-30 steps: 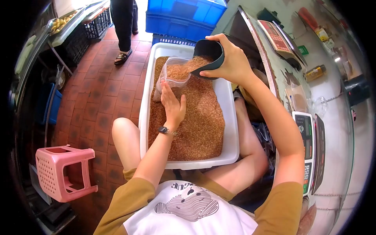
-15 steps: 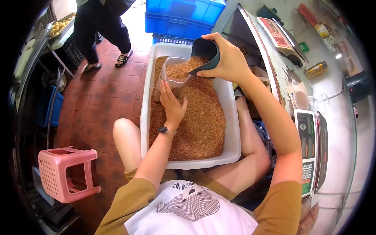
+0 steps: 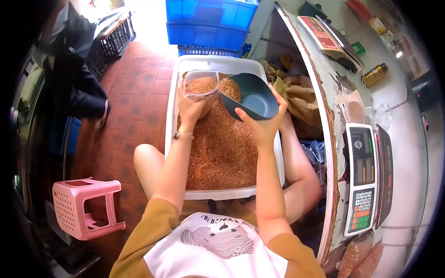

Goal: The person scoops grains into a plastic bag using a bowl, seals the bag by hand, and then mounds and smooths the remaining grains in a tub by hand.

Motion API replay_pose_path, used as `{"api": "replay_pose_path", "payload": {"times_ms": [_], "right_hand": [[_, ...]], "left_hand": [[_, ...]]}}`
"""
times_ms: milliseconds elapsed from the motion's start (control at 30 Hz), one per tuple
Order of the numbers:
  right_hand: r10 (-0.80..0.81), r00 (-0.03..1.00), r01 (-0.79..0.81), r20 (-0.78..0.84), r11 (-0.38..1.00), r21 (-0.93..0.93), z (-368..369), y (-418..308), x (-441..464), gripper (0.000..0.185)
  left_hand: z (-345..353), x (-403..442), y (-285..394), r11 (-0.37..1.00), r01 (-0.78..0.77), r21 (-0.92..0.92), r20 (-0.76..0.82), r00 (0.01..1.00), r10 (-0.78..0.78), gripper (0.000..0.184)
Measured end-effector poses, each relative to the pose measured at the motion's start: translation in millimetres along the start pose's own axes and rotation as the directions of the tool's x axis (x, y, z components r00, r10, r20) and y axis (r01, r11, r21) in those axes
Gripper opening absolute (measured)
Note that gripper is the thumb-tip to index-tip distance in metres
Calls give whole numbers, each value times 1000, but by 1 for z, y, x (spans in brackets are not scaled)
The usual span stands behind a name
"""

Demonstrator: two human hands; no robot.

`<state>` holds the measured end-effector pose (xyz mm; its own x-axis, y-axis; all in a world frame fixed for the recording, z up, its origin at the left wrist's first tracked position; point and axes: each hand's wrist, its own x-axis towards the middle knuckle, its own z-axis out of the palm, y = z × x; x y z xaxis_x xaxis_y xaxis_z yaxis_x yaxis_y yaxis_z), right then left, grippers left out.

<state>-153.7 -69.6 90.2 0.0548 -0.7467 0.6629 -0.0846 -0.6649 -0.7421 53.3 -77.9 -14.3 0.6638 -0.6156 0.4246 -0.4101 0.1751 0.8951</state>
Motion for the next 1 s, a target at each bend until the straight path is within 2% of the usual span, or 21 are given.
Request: {"api": "replay_pose_path", "payload": {"times_ms": [33, 67, 167, 267, 367, 400, 500, 533, 633, 667, 767, 800, 867, 1000], "right_hand": [[23, 999, -22, -48, 999, 25, -4, -1, -8, 97], [48, 994, -43, -94, 998, 53, -9, -1, -16, 97], [99, 989, -97, -105, 995, 27, -24, 4, -36, 96], [161, 982, -160, -96, 987, 21, -35, 7, -52, 97], [184, 980, -184, -80, 983, 15, -42, 13, -61, 98], [187, 980, -187, -74, 982, 14, -44, 13, -63, 98], [186, 981, -185, -54, 982, 28, -44, 13, -61, 98], [187, 981, -185, -48, 982, 36, -42, 12, -60, 97], [182, 983, -180, -12, 979, 91, -34, 7, -46, 97], [134, 991, -133, -15, 989, 69, -29, 3, -39, 100], [44, 996, -46, 80, 999, 25, -19, 3, -15, 101], [70, 994, -73, 89, 997, 30, -15, 6, -9, 102], [-2, 987, 9, 161, 999, -37, -10, 5, 12, 100], [-105, 945, 156, 310, 977, -145, 3, -9, 57, 93]], "left_hand": [[-2, 7, -2, 1000, 18, -21, 35, 999, -17, 105], [-2, 11, -2, 1000, -5, 22, -8, 1000, 5, 100], [4, 16, -4, 996, -20, 81, 0, 1000, 20, 89], [-4, 11, -2, 996, -87, 24, 51, 995, 86, 94], [4, 20, -10, 984, 176, -28, -3, 984, -176, 92], [7, 23, -13, 995, 104, 8, -44, 994, -104, 92], [-2, 12, -7, 998, -1, 60, 82, 997, -4, 91], [-6, 8, -3, 982, -124, 142, 67, 991, 115, 89], [-8, 0, 8, 996, -32, 82, 34, 999, 29, 91], [-7, -1, 6, 995, -35, 94, 38, 999, 32, 90], [-8, -11, 0, 982, -181, 50, 24, 983, 180, 81], [-8, -12, -2, 973, -223, 56, 30, 975, 222, 77], [-13, -13, -2, 950, -304, 71, 44, 953, 301, 71], [-18, -7, -1, 939, -336, 66, 54, 941, 333, 57]]}}
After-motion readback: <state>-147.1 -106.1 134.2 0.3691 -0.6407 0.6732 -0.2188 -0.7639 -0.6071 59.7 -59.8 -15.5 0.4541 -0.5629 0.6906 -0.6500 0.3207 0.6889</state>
